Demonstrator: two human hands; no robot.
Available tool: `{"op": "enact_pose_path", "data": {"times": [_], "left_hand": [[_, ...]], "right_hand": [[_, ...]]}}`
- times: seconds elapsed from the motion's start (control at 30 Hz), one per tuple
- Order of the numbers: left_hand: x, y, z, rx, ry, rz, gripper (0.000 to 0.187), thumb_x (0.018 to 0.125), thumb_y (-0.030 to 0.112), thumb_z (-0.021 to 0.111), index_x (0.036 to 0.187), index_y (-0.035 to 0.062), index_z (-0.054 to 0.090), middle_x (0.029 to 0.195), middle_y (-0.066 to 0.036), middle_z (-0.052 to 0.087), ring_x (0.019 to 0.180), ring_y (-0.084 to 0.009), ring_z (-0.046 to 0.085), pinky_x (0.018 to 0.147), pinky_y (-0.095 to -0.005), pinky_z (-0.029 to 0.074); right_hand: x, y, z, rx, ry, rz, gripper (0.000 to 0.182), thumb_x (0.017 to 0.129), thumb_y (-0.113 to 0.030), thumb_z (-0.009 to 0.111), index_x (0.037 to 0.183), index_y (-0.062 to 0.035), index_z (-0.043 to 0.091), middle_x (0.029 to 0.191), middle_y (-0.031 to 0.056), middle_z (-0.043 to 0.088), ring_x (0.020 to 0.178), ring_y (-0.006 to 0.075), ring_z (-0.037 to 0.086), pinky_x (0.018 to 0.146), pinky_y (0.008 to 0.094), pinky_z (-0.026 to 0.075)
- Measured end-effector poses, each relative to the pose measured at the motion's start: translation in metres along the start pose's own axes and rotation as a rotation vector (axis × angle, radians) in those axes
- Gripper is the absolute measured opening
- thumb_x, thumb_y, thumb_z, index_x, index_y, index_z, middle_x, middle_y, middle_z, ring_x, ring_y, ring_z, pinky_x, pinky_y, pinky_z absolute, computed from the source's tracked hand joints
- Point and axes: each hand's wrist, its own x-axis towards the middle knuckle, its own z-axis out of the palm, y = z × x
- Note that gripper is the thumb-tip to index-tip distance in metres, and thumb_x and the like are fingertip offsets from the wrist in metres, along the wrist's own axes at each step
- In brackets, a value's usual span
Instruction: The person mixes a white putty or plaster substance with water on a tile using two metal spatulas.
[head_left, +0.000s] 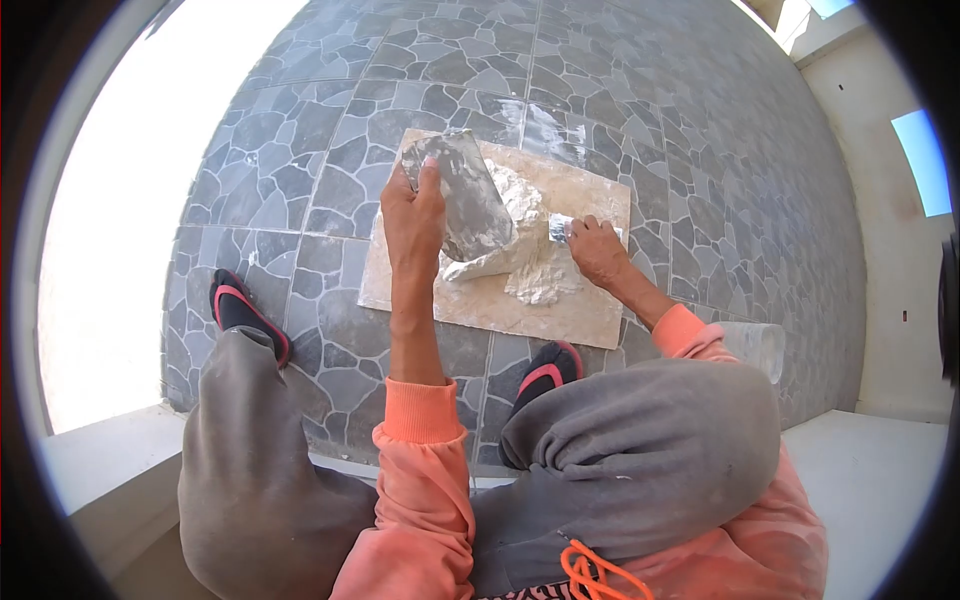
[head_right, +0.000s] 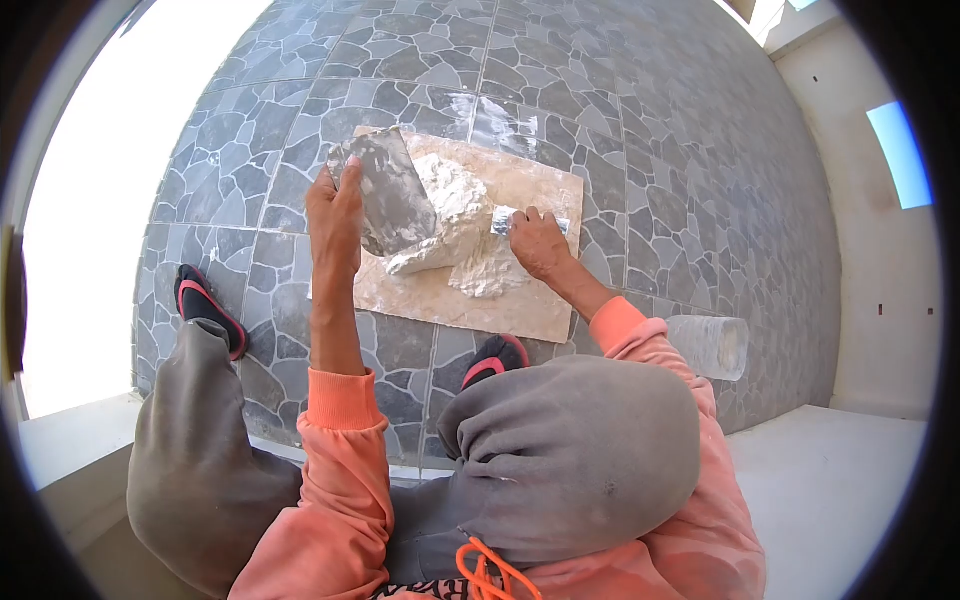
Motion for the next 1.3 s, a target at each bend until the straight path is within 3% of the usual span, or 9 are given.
{"op": "enact_pose_path", "data": {"times": [0.03, 0.13, 0.33, 0.53, 0.8, 0.93, 1.07, 1.23, 1.3], "left_hand": [[0.0, 0.003, 0.0, 0.014, 0.013, -0.005, 0.029, 0.099, 0.022, 0.054, 0.11, -0.0038, 0.063, 0.068, 0.003, 0.052, 0.059, -0.0057, 0.041, 0.055, -0.0262, 0.036], [-0.001, 0.004, 0.0, -0.018, -0.01, 0.025, 0.055, 0.098, 0.026, 0.059, 0.13, -0.0176, 0.047, 0.064, 0.007, 0.043, 0.056, -0.0016, 0.036, 0.049, -0.0212, 0.031], [0.003, -0.002, -0.003, -0.022, 0.004, -0.01, 0.059, 0.098, 0.026, 0.059, 0.132, -0.0193, 0.043, 0.064, 0.007, 0.041, 0.057, -0.0012, 0.035, 0.05, -0.0199, 0.031], [0.0, 0.003, -0.005, 0.052, 0.009, 0.007, 0.03, 0.099, 0.023, 0.054, 0.11, -0.004, 0.063, 0.072, 0.002, 0.055, 0.062, -0.0066, 0.044, 0.059, -0.0277, 0.04], [0.004, 0.0, -0.008, -0.045, 0.042, 0.015, 0.038, 0.098, 0.026, 0.058, 0.114, -0.0078, 0.059, 0.072, 0.004, 0.051, 0.062, -0.0042, 0.043, 0.056, -0.0227, 0.037], [0.0, 0.003, -0.009, 0.004, 0.012, -0.007, 0.046, 0.097, 0.028, 0.061, 0.119, -0.0121, 0.055, 0.073, 0.004, 0.05, 0.063, -0.0031, 0.044, 0.055, -0.0204, 0.037], [0.001, 0.004, -0.005, -0.03, 0.032, 0.041, 0.047, 0.097, 0.027, 0.061, 0.12, -0.0135, 0.054, 0.07, 0.006, 0.048, 0.061, -0.0023, 0.04, 0.053, -0.0214, 0.034], [-0.004, 0.012, -0.005, -0.079, 0.0, 0.0, 0.037, 0.099, 0.025, 0.059, 0.113, -0.0097, 0.058, 0.067, 0.007, 0.046, 0.059, -0.0022, 0.039, 0.053, -0.0218, 0.034], [-0.003, 0.013, -0.003, -0.042, 0.032, 0.016, 0.033, 0.099, 0.024, 0.058, 0.111, -0.007, 0.059, 0.067, 0.007, 0.046, 0.059, -0.002, 0.038, 0.052, -0.0218, 0.034]], "right_hand": [[-0.001, -0.009, 0.006, 0.02, -0.088, -0.059, 0.014, 0.086, -0.012, 0.059, 0.091, -0.0052, 0.07, 0.098, 0.0082, 0.063, 0.099, 0.0246, 0.058, 0.075, 0.0394, 0.047], [-0.011, -0.015, 0.004, 0.045, -0.24, -0.176, 0.021, 0.084, -0.012, 0.059, 0.1, -0.0026, 0.068, 0.098, 0.0073, 0.062, 0.099, 0.0238, 0.056, 0.075, 0.0377, 0.047], [-0.016, -0.025, -0.015, 0.1, -0.127, -0.085, 0.016, 0.086, -0.012, 0.058, 0.092, -0.0021, 0.069, 0.097, 0.009, 0.062, 0.099, 0.0256, 0.057, 0.077, 0.0387, 0.048], [-0.022, -0.03, -0.038, 0.158, -0.124, -0.096, 0.017, 0.084, -0.012, 0.058, 0.093, -0.0015, 0.069, 0.1, 0.0095, 0.062, 0.097, 0.0259, 0.057, 0.075, 0.0396, 0.047], [-0.029, -0.027, -0.027, 0.187, -0.212, -0.158, 0.018, 0.084, -0.012, 0.059, 0.097, -0.0042, 0.069, 0.096, 0.0074, 0.06, 0.097, 0.0249, 0.057, 0.076, 0.0386, 0.047], [-0.012, -0.02, -0.013, 0.113, 0.033, 0.022, 0.02, 0.086, -0.013, 0.058, 0.1, -0.0028, 0.068, 0.099, 0.0087, 0.061, 0.098, 0.0249, 0.057, 0.078, 0.0384, 0.048], [-0.019, -0.027, -0.009, 0.137, -0.281, -0.22, 0.022, 0.085, -0.011, 0.058, 0.103, -0.002, 0.067, 0.099, 0.0091, 0.062, 0.097, 0.025, 0.057, 0.078, 0.0376, 0.048], [-0.004, -0.014, -0.021, 0.08, 0.028, -0.004, 0.017, 0.084, -0.011, 0.059, 0.094, -0.0007, 0.068, 0.096, 0.0091, 0.062, 0.098, 0.025, 0.058, 0.077, 0.0361, 0.049], [-0.003, -0.027, -0.009, 0.118, -0.189, -0.123, 0.021, 0.08, -0.006, 0.06, 0.099, -0.0013, 0.067, 0.1, 0.0096, 0.061, 0.098, 0.0257, 0.057, 0.078, 0.0379, 0.048]]}}
